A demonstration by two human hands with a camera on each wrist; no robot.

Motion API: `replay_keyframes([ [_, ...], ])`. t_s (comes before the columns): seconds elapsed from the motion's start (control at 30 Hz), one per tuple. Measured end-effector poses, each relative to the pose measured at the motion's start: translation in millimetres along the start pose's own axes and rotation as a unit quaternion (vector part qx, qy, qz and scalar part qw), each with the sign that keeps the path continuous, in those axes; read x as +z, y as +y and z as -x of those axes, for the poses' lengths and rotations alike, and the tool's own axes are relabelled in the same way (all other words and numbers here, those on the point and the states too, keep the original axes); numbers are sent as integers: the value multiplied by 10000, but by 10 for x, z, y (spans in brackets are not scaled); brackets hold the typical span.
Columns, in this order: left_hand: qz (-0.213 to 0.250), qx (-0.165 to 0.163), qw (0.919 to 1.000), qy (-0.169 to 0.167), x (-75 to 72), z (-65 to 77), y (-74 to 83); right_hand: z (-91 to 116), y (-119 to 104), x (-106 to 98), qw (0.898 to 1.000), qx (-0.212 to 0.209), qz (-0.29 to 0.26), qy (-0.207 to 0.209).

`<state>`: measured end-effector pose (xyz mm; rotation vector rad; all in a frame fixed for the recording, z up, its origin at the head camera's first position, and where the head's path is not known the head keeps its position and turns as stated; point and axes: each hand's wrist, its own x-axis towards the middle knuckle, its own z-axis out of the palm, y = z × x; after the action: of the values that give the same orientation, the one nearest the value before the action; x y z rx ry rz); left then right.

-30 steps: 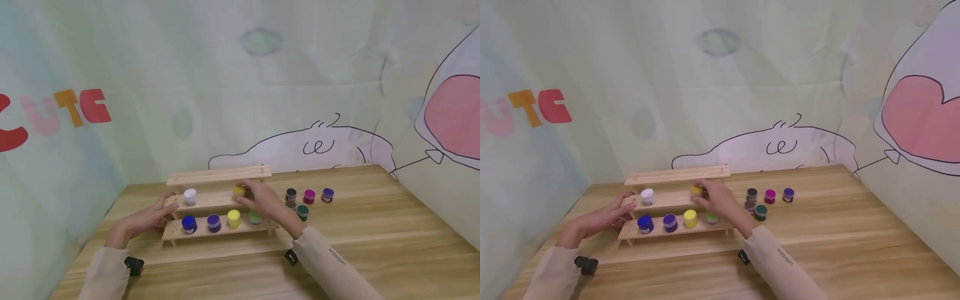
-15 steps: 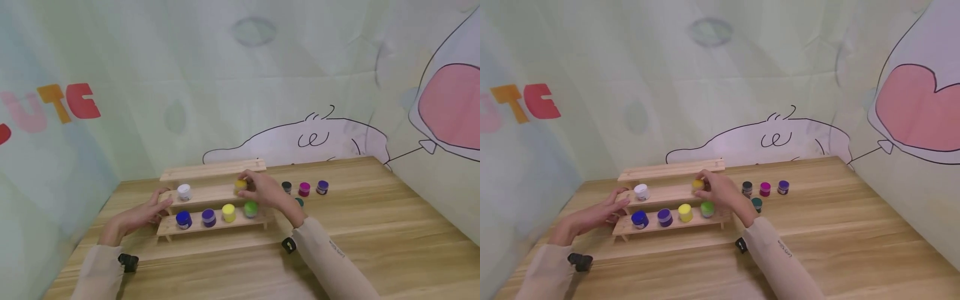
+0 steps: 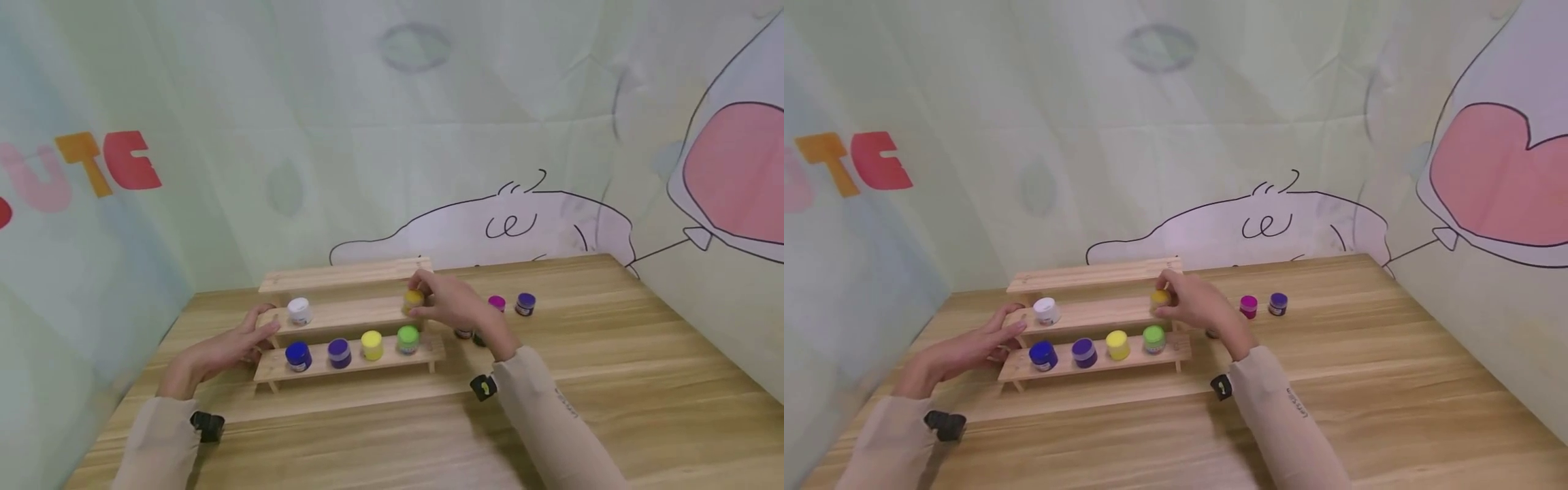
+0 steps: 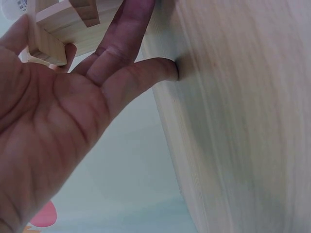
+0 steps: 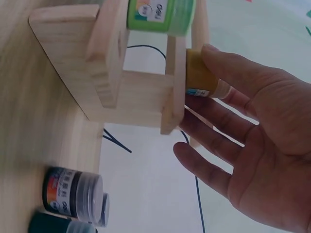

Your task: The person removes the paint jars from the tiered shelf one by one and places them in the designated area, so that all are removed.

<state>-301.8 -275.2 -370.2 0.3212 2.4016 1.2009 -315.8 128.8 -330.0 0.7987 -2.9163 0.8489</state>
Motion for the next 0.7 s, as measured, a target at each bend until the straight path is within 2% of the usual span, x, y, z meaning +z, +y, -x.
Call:
replay_keyframes([
  [0.13, -40, -6, 10000, 2, 2, -1, 3, 37, 52, -77, 9998, -108, 54, -147],
  [0.37, 33, 13, 10000, -22, 1, -4, -5, 83, 175, -199, 9982, -114, -289, -505],
  [0.7, 2, 33, 10000, -47, 2, -9, -5, 180, 383, -385, 9950, -86, -497, -862],
])
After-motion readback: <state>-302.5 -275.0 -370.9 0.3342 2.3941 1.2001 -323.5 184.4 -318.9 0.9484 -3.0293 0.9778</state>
